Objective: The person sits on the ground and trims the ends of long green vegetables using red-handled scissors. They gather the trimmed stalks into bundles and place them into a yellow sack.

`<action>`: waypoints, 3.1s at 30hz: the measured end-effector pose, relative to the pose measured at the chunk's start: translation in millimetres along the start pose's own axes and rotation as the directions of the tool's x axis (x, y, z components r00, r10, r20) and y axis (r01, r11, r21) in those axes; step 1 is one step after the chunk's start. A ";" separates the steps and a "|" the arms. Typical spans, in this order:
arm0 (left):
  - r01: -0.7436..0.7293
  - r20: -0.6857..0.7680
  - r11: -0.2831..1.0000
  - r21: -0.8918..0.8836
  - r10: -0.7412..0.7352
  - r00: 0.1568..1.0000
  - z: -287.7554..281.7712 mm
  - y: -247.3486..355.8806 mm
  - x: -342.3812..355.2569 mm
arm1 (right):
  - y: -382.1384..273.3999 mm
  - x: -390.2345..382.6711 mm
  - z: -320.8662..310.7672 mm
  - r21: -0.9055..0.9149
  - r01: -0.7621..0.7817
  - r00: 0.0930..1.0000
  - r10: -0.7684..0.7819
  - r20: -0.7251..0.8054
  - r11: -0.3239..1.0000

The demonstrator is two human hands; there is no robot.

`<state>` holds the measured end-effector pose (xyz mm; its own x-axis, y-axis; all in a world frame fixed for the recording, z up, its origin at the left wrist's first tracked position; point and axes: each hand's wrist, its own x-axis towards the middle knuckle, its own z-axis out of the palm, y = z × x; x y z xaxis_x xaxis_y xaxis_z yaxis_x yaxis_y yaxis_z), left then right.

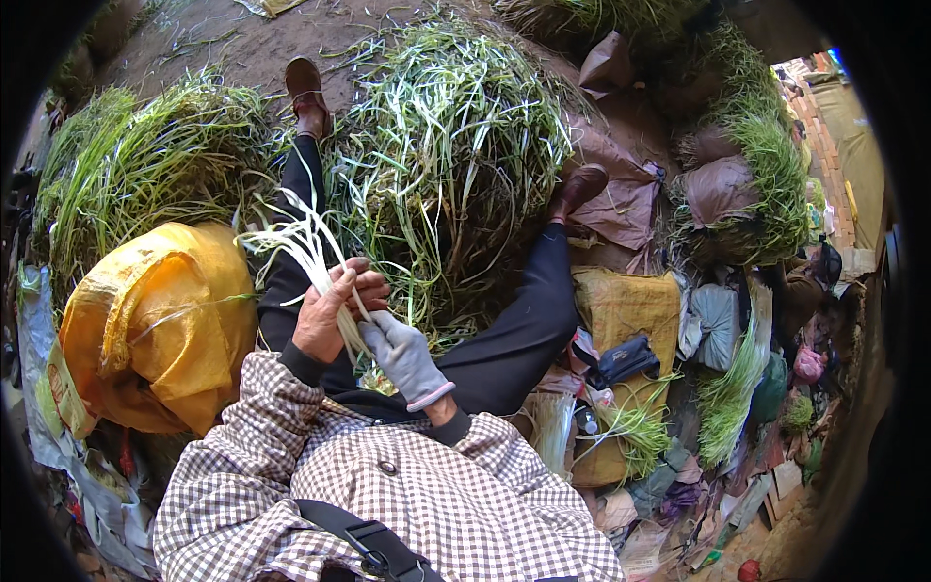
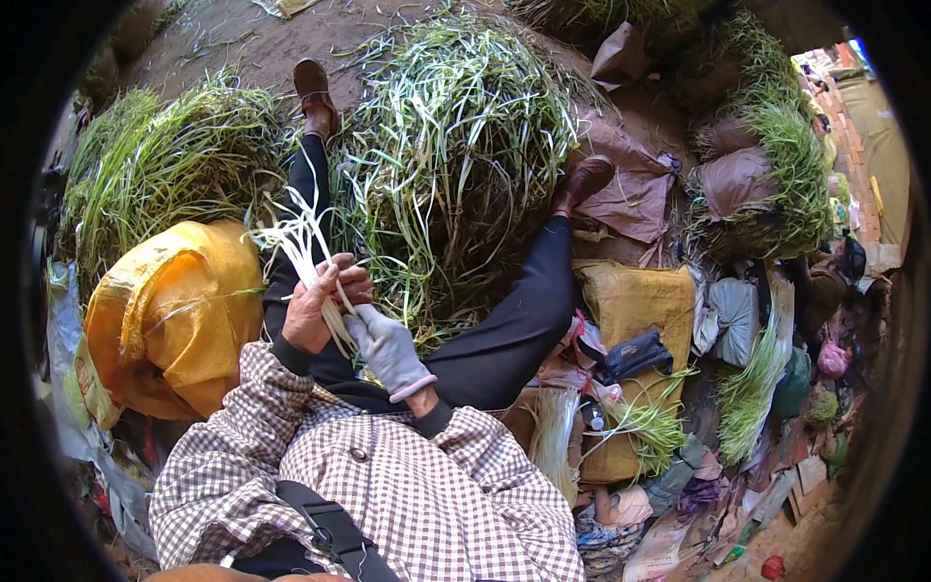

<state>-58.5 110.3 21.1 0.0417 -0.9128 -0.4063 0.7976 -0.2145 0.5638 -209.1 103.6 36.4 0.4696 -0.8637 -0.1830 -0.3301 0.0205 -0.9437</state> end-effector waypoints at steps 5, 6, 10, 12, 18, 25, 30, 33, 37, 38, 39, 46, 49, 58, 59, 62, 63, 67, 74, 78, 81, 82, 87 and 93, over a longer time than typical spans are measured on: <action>-0.231 -0.007 0.972 -0.032 0.231 0.973 -1.0 44.1 11.4 | 17.0 13.0 -5.0 0.158 -0.044 0.992 0.061 -0.106 0.986; -0.352 -0.037 0.935 -0.026 0.351 0.936 0.0 61.5 11.1 | 26.1 16.9 -10.0 0.137 -0.070 0.984 0.091 -0.150 0.988; -0.605 -0.025 0.787 -0.122 0.606 0.795 2.9 119.0 8.4 | 62.6 51.4 -31.4 -0.509 -0.043 0.999 0.040 -0.016 0.860; -0.486 0.020 0.864 -0.128 0.492 0.870 2.9 116.7 11.4 | 72.9 81.7 -31.6 -0.247 -0.056 0.978 0.004 -0.207 0.967; 0.067 -0.160 0.994 0.082 -0.053 0.986 -4.8 27.2 49.3 | 80.5 108.9 -50.0 -0.587 -0.271 0.951 0.308 -0.037 0.763; 0.215 -0.330 0.954 0.208 -0.138 0.934 1.9 -25.4 74.0 | 93.3 77.2 -42.5 -0.170 -0.247 0.953 0.207 -0.222 0.954; 0.204 -0.347 0.916 0.346 -0.077 0.935 -3.8 -21.1 70.9 | 90.3 110.3 -37.1 -0.580 -0.291 0.951 0.298 -0.086 0.761; 0.266 -0.371 0.883 0.385 -0.116 0.922 -10.7 -21.7 67.9 | 89.6 100.6 -39.7 -0.408 -0.196 0.976 0.219 0.010 0.892; 0.269 -0.395 0.888 0.373 -0.110 0.912 -9.6 -36.1 70.5 | 99.7 93.2 -37.5 -0.259 -0.254 0.951 0.192 -0.243 0.932; 0.266 -0.392 0.890 0.370 -0.110 0.913 -9.0 -37.7 71.1 | 102.0 97.1 -36.0 -0.346 -0.269 0.946 0.179 -0.270 0.899; 0.297 -0.390 0.886 0.355 -0.149 0.909 -8.2 -39.2 71.5 | 103.5 101.4 -34.4 -0.423 -0.315 0.934 0.200 -0.296 0.850; 0.267 -0.291 0.890 0.369 -0.162 0.943 -10.3 -22.4 62.1 | 74.9 69.6 -40.4 -0.290 -0.040 0.992 0.005 -0.122 0.956; 0.245 -0.219 0.927 0.283 -0.186 0.958 -5.5 -20.4 55.2 | 53.8 48.6 -36.1 -0.216 0.004 0.990 -0.034 -0.135 0.976; 0.204 -0.163 0.891 0.406 -0.149 0.975 2.8 -8.0 40.7 | 40.7 66.8 -21.1 0.567 -0.210 0.931 0.341 -0.133 0.796; 0.206 -0.158 0.890 0.408 -0.154 0.975 4.5 -5.2 40.1 | 43.2 67.6 -19.9 0.586 -0.175 0.950 0.292 -0.112 0.791; 0.116 -0.133 0.936 0.333 -0.075 0.988 10.0 10.1 40.2 | 48.5 57.9 -22.4 -0.051 -0.230 0.951 0.214 -0.222 0.972; 0.075 -0.103 0.951 0.300 -0.046 0.994 11.0 18.0 40.4 | 48.6 51.0 -25.4 -0.377 -0.248 0.958 0.167 -0.235 0.893; 0.022 -0.084 0.959 0.283 0.002 0.997 16.0 38.0 37.6 | 35.7 31.8 -42.3 0.137 -0.365 0.899 0.387 -0.205 0.921; 0.165 -0.011 0.941 0.297 -0.169 0.985 22.9 17.1 27.6 | 16.1 65.1 -39.1 0.564 -0.190 0.959 0.274 -0.068 0.804; -0.041 -0.077 0.963 0.267 0.064 0.995 15.3 29.8 30.0 | 32.7 40.9 -34.9 -0.092 -0.239 0.955 0.216 -0.204 0.967; -0.076 -0.058 0.961 0.265 0.095 0.994 13.8 38.5 33.6 | 39.5 13.8 -51.3 -0.634 -0.333 0.922 0.381 -0.065 0.698; -0.043 -0.055 0.964 0.263 0.059 0.997 15.1 38.3 34.0 | 38.1 9.7 -57.1 -0.635 -0.379 0.898 0.433 -0.077 0.673; 0.079 0.033 0.990 0.120 -0.083 0.996 23.4 21.1 35.6 | 12.0 24.0 -68.4 -0.373 0.191 0.927 -0.292 -0.237 0.908; 0.117 -0.105 0.926 0.359 -0.084 0.991 15.0 -3.6 26.8 | -1.5 44.5 -29.0 0.451 -0.011 0.912 0.194 -0.361 0.892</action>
<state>-69.3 81.4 19.0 0.0373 -0.8501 -0.5253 0.5277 -0.4296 0.7327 -211.5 50.6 37.7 0.0684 -0.9657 -0.2505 0.0696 0.2551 -0.9644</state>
